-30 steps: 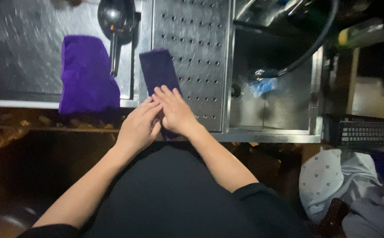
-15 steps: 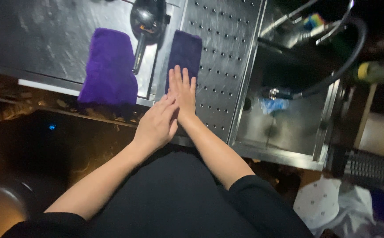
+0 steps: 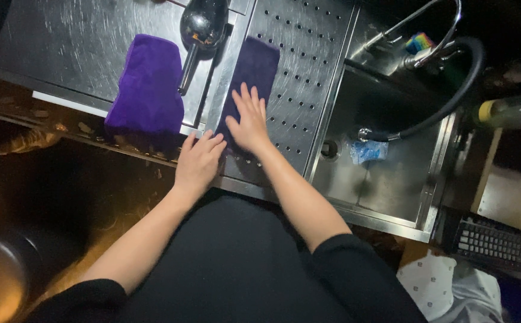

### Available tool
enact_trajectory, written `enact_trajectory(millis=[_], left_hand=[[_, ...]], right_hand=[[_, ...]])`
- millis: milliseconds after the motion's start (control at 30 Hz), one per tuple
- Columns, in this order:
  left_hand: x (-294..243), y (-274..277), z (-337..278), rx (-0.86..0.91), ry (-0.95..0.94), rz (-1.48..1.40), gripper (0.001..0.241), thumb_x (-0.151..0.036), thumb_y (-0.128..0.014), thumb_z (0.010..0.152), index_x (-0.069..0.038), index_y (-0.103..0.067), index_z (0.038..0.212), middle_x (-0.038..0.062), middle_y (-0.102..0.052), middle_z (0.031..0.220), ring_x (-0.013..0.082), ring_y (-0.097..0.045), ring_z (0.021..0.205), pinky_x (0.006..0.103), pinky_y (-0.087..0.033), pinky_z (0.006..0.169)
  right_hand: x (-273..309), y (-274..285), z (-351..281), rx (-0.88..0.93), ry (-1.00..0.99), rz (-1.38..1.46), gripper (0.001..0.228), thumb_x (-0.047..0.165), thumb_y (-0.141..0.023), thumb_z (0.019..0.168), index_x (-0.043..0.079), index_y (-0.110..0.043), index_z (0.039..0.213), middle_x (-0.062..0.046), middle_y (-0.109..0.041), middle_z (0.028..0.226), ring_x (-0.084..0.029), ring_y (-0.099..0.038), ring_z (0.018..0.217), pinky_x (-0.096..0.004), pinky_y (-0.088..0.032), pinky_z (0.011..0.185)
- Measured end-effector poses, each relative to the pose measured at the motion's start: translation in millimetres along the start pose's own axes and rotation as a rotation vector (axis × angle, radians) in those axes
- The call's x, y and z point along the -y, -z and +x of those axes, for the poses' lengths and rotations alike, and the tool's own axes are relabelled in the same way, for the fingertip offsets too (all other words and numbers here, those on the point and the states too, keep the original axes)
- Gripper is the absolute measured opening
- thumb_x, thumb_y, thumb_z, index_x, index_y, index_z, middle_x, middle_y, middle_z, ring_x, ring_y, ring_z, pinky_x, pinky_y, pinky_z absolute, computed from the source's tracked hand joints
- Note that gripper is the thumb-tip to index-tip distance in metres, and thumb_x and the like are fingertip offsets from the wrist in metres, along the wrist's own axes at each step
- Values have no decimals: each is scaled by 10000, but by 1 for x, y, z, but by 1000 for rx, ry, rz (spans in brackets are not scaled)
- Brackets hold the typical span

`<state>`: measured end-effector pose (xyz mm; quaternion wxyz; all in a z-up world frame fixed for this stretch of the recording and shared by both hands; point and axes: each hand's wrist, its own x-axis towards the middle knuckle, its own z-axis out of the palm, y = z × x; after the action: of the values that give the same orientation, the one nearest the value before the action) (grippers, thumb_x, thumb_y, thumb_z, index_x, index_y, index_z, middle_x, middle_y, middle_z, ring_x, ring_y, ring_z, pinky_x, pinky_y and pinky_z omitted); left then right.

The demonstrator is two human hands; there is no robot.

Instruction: Wiping and drying various bar tools including shakers, strainers, and spoons using a microfiber cloth.

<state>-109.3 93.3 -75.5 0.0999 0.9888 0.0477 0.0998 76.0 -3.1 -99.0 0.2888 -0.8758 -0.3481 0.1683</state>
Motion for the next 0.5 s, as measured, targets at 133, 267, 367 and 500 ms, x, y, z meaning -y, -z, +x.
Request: enact_trajectory(millis=[133, 267, 367, 500], left_hand=[[18, -12, -18, -21, -80, 38, 205, -206, -659, 957, -141, -707, 1146, 31, -689, 1171, 235, -629, 1180, 407, -428, 1005], [28, -17, -33, 25, -122, -58, 144, -198, -610, 968, -130, -702, 1055, 50, -687, 1100, 249, -672, 1104, 378, -505, 856], [23, 17, -58, 33, -116, -73, 210, -302, -652, 920, -172, -686, 1081, 25, -662, 1114, 233, -648, 1134, 387, -502, 869], [15, 52, -61, 15, -21, -133, 167, -300, -689, 905, -172, -709, 1010, -10, -680, 1052, 213, -687, 1038, 364, -509, 780]], right_hand=[[20, -3, -44, 17, 10, 44, 751, 267, -716, 945, 93, -388, 1597, -161, -154, 1729, -422, -45, 1595, -602, -4, 1260], [19, -2, -57, 53, 21, 135, 769, 326, -718, 934, 121, -389, 1599, -164, -152, 1728, -450, -20, 1583, -624, 4, 1252], [4, -22, -66, 157, 88, 174, 747, 404, -749, 911, 184, -457, 1564, -145, -247, 1704, -456, -72, 1577, -694, -78, 1217], [-6, -1, -48, 169, 113, 276, 609, 401, -735, 929, 186, -569, 1474, -143, -546, 1522, -432, -344, 1497, -581, -322, 1208]])
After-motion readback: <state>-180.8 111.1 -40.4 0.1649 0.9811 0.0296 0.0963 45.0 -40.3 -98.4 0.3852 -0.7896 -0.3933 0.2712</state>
